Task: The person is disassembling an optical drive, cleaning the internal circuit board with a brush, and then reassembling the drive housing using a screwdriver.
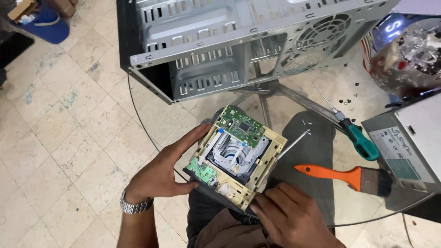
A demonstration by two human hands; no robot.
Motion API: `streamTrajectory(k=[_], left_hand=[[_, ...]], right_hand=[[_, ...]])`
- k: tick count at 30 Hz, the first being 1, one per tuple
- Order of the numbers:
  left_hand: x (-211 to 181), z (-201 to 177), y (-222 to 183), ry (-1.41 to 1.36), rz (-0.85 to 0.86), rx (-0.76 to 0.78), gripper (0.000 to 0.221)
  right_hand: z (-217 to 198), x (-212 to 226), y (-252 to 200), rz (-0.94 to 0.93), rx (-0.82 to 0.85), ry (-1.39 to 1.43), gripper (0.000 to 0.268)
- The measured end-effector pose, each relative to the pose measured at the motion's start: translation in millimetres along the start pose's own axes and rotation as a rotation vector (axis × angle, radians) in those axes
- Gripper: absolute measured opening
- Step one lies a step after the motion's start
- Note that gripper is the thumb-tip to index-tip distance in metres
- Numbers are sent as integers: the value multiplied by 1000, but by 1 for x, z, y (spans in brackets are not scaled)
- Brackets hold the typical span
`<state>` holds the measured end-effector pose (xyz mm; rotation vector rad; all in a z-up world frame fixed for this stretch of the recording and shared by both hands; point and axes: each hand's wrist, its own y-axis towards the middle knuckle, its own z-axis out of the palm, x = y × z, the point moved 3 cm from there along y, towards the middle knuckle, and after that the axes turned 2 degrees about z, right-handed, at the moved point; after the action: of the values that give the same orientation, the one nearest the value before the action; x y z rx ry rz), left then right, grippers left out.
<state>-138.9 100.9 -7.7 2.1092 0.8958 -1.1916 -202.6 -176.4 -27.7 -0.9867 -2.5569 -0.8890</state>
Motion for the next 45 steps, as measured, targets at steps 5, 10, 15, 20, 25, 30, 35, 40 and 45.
streamTrajectory(k=[5, 10, 15, 20, 25, 30, 35, 40, 45], left_hand=[[-37, 28, -2, 219, -108, -170, 91], [-61, 79, 18, 740, -296, -392, 127], [-32, 91, 22, 1099, -535, -168, 171], [-17, 60, 20, 943, -479, 43, 179], [4, 34, 25, 773, -381, 179, 180], [20, 24, 36, 635, -328, 320, 196], [24, 30, 46, 557, -294, 419, 188], [22, 33, 50, 433, -239, 429, 161], [41, 32, 55, 452, -550, 364, 73]], right_hand=[[-13, -22, 6, 89, -73, -180, 20], [-13, -47, 10, 157, 3, -367, 30], [-16, -63, 4, 172, 20, -368, 34], [-26, -72, 7, 207, -7, -332, 28], [-27, -80, -2, 259, -36, -310, 28], [-26, -77, -4, 250, -97, -242, 23], [-34, -72, -6, 232, -134, -196, 21], [-51, -61, 2, 179, -274, -112, 13], [-64, -50, -6, 112, -553, 2, 13]])
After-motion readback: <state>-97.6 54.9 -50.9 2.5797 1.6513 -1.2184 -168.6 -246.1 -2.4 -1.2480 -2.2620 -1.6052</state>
